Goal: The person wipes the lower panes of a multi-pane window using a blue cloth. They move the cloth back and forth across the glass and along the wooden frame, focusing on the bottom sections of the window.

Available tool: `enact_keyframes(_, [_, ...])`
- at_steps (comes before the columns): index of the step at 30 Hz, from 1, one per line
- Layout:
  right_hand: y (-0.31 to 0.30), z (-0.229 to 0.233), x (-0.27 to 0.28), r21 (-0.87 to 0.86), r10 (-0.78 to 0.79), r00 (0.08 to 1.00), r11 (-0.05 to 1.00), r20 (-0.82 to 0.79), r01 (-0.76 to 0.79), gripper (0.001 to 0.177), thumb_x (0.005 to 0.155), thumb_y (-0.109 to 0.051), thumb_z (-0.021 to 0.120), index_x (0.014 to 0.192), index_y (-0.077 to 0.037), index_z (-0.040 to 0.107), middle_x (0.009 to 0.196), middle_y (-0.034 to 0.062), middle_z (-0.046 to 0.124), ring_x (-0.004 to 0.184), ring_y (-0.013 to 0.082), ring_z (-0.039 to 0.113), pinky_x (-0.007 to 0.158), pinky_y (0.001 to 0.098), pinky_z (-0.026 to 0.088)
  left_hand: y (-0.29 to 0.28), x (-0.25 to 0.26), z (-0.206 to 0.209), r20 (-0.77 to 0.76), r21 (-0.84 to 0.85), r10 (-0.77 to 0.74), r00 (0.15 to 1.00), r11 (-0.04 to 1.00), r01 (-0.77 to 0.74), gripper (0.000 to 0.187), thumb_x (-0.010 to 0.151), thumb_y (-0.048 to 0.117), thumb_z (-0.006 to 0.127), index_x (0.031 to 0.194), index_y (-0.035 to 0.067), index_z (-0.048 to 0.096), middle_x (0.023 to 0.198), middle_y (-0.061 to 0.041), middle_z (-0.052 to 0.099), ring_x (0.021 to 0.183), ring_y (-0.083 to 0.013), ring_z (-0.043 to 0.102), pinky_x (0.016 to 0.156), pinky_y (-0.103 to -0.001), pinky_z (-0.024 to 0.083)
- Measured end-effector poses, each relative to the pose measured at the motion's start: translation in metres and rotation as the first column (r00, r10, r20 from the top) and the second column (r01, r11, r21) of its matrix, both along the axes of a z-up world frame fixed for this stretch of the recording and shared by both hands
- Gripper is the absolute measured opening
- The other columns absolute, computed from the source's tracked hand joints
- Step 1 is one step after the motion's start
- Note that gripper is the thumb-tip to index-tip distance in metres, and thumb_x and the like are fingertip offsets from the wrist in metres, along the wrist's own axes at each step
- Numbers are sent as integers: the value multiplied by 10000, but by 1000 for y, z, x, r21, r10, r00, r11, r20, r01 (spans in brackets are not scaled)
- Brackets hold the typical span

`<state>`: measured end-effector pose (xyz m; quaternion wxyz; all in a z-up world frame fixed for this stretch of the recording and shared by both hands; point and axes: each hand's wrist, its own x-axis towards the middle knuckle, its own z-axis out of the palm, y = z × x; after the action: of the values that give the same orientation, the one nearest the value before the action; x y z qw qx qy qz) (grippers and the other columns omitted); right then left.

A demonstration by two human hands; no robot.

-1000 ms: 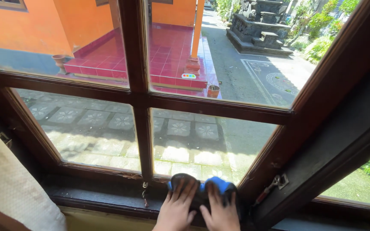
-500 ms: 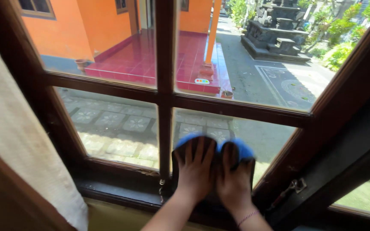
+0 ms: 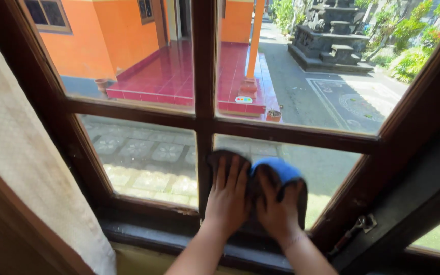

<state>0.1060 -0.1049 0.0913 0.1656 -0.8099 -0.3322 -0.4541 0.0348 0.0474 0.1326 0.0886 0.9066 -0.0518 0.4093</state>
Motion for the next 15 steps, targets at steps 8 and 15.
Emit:
enact_keyframes(8, [-6, -50, -46, -360, -25, 902, 921, -431, -146, 702, 839, -332, 555, 1502, -213, 358, 1159, 95, 661, 881, 340, 620, 995, 544, 302, 20, -47, -124, -177, 68, 62, 982, 996, -50, 801, 743, 225, 583, 1457, -36, 333, 1524, -223, 342, 1437, -371, 269, 1122, -470, 247])
enact_keyframes(15, [-13, -95, -46, -425, -64, 805, 872, -589, -242, 606, 912, -459, 543, 1379, -79, 477, 1146, 143, 600, 1105, 349, 536, 1109, 618, 188, 18, -47, -166, -2, 302, 365, 931, 888, -347, 991, 696, 517, 513, 1533, 64, 233, 1634, -96, 210, 1510, -243, 173, 1181, -468, 125])
